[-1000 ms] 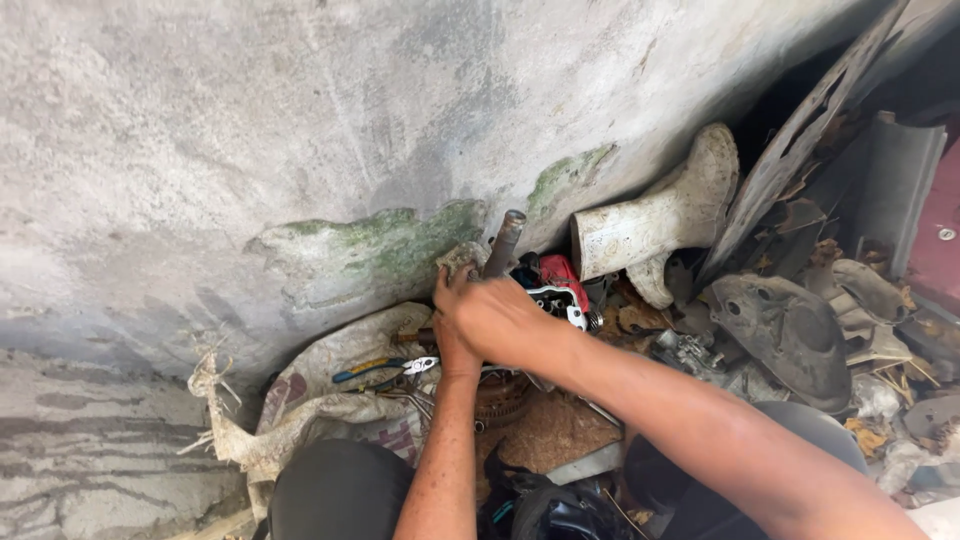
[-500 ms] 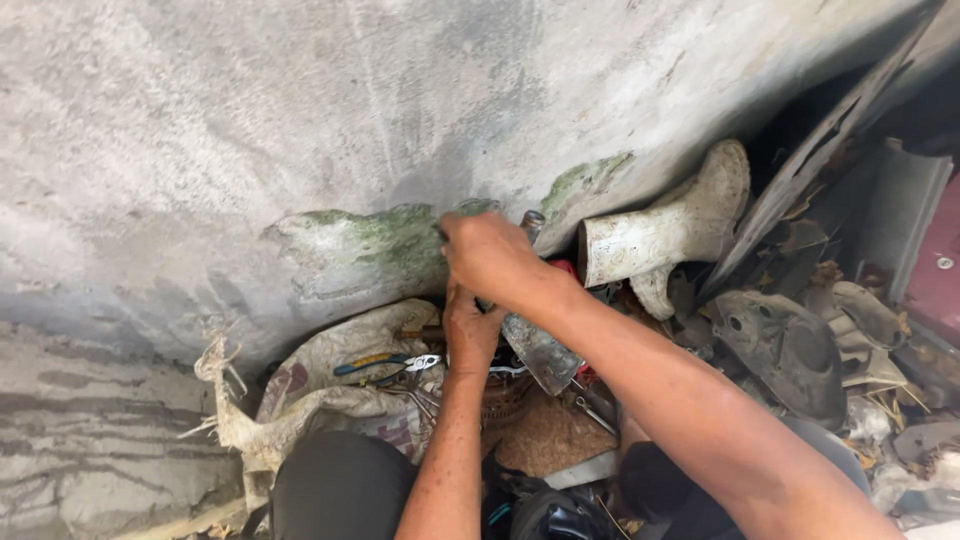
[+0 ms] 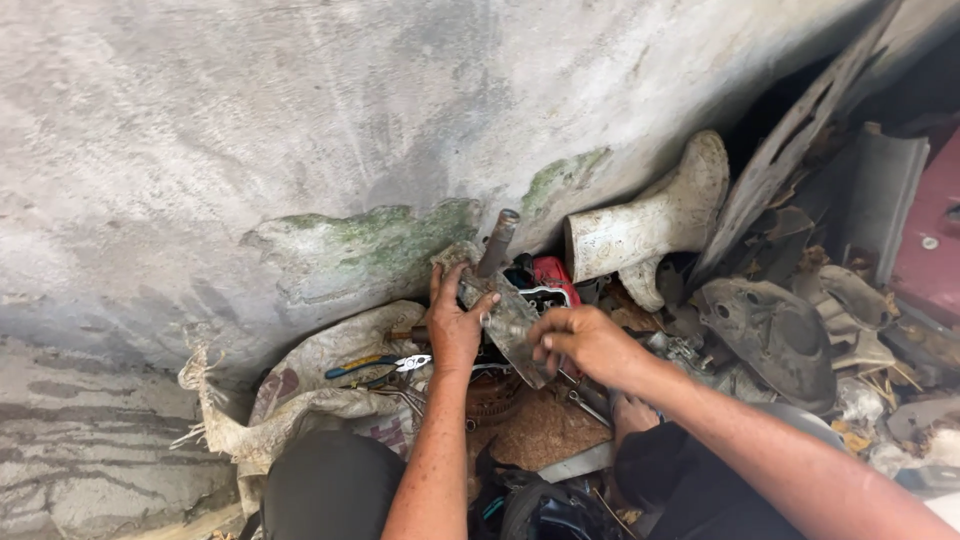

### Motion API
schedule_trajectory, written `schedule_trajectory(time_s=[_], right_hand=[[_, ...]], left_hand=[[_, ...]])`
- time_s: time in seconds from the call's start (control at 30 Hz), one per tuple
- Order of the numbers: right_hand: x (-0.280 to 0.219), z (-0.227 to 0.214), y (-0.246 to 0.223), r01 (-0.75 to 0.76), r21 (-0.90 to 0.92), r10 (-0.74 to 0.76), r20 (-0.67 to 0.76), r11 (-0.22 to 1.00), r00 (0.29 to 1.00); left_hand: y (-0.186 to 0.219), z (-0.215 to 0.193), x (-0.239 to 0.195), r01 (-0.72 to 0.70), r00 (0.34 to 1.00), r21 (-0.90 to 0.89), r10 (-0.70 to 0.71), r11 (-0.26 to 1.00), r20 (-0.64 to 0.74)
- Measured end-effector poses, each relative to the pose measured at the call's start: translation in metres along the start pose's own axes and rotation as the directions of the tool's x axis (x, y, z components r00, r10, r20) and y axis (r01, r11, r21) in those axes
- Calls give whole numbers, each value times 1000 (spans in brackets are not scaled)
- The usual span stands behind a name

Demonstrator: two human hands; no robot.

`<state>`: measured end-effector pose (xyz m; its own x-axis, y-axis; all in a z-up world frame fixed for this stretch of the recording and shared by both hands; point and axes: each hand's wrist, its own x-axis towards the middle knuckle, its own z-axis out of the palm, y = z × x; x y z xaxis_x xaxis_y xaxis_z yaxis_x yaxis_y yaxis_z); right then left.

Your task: The person is working on a disassembled engine cylinder head, using a wrench to tighten bolts and a hammer to tap components into place. They manipulate the metal part, adjusting its position and securing it with tools.

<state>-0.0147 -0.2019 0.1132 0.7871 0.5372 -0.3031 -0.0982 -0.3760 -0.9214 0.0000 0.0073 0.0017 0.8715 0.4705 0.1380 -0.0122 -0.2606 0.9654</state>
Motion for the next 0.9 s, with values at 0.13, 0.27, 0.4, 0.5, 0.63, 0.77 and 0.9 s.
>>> schedule_trajectory(time_s=[0.13,0.27,0.4,0.5,0.63,0.77,0.9], right_hand=[[6,-24,-9,48,-619,-90,-37,784,995],[27,-34,25,40,-877,-164,-45,478,986],[28,-38,11,-33,-615,-107,-189,788,976],[45,-42,29,-25,-410,-82,-241,912,967],[68,-33,22,11,-282,-85,-253,959,964],[97,-37,49,41,-256,-96,-205,966,974],[121,-47,81,55,-282,-89,-113,958,990]], left_hand=[[-5,0,-3,-18,1000,2,18,1000,-7],[-3,-5,-8,-11,1000,-10,11,1000,3],[-5,-4,-8,-18,1000,-18,18,1000,-4],[3,-4,-4,-31,999,-20,31,999,-8],[-1,-3,-4,-33,999,-8,33,999,-16],[1,-5,-5,-26,999,-47,25,999,-19],[0,-4,-4,-16,1000,-52,15,999,-15]])
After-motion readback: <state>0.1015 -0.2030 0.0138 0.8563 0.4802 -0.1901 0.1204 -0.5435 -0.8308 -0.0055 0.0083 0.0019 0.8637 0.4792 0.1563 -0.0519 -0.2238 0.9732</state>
